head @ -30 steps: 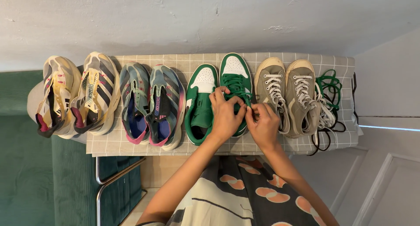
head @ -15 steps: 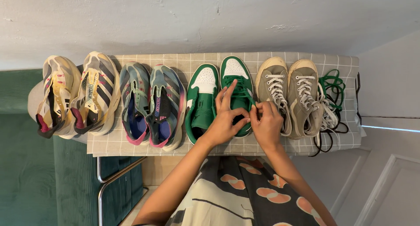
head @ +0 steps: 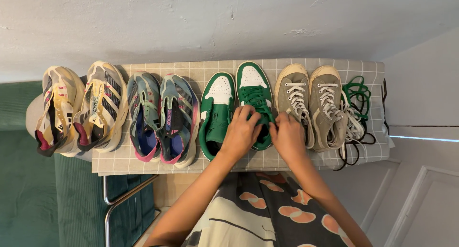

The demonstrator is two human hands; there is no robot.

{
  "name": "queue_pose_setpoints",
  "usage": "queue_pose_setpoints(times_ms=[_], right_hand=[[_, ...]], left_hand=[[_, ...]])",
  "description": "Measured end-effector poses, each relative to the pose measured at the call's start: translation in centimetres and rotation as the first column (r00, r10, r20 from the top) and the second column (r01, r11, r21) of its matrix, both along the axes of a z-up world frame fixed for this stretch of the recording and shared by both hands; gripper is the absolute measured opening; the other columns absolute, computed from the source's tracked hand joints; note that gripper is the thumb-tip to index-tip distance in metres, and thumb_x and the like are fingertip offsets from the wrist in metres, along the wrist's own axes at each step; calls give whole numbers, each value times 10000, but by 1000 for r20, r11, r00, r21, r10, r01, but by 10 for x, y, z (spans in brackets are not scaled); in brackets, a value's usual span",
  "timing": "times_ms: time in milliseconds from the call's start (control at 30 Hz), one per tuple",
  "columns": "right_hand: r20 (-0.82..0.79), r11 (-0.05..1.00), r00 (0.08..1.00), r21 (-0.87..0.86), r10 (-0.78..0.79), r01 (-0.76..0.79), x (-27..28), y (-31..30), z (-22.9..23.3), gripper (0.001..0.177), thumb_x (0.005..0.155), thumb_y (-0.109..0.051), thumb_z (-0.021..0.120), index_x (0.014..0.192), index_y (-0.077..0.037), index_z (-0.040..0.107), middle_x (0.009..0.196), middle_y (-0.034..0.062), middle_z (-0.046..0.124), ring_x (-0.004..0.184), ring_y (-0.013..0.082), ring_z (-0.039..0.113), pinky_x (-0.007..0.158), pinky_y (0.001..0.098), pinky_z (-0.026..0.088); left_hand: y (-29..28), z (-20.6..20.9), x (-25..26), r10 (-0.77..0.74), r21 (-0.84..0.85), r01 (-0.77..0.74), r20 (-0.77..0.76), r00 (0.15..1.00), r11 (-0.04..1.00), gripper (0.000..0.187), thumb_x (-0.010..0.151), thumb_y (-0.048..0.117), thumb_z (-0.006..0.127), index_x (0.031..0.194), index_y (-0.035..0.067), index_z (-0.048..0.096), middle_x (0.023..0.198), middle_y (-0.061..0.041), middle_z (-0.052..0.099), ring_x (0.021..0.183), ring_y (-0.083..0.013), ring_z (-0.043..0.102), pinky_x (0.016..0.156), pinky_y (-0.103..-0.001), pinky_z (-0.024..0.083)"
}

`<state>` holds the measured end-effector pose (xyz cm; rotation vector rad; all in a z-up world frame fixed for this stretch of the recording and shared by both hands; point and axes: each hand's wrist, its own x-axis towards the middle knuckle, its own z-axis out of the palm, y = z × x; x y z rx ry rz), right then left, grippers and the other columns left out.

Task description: The person removes a green shoelace from a green and white sneaker and then re-laces the same shoe by threading the lace through the eyelets and tying a bow. The person repeats the process on the matching sneaker, completing the lacing on both shoes.

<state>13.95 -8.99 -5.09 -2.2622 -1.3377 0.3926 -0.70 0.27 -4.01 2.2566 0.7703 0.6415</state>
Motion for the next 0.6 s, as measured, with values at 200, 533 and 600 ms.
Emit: queue_pose_setpoints(times_ms=[200,533,600], right_hand=[[117,969,992,-245,47,-17,3,22,-21,365,799,-62,739,1097,43,557,981,281,684,898,458,691,800,501,565],[-166,977,982,-179,90,-120,22,20,5,505,843,-193,700,1256,52,544,1082,297,693,970,469,681,887,523,531],[-84,943,986,-291,144,-162,22,30,0,524,802,-165,721,1242,68,558,1064,321,675,950,494,660,865,535,521]], left_hand=[[-5,1,4,-17,-47,13,-95,995,999,342,816,26,728,1118,-23,573,1209,-200,520,1206,-417,496,955,-468,502],[44,-43,9,124,-299,-149,-101,987,943,550,921,159,641,1356,-116,446,1310,-356,526,1146,-503,582,988,-491,495],[53,-53,15,40,-312,-131,-280,959,941,569,926,204,663,1347,-117,456,1219,-359,592,1108,-507,611,969,-500,495]])
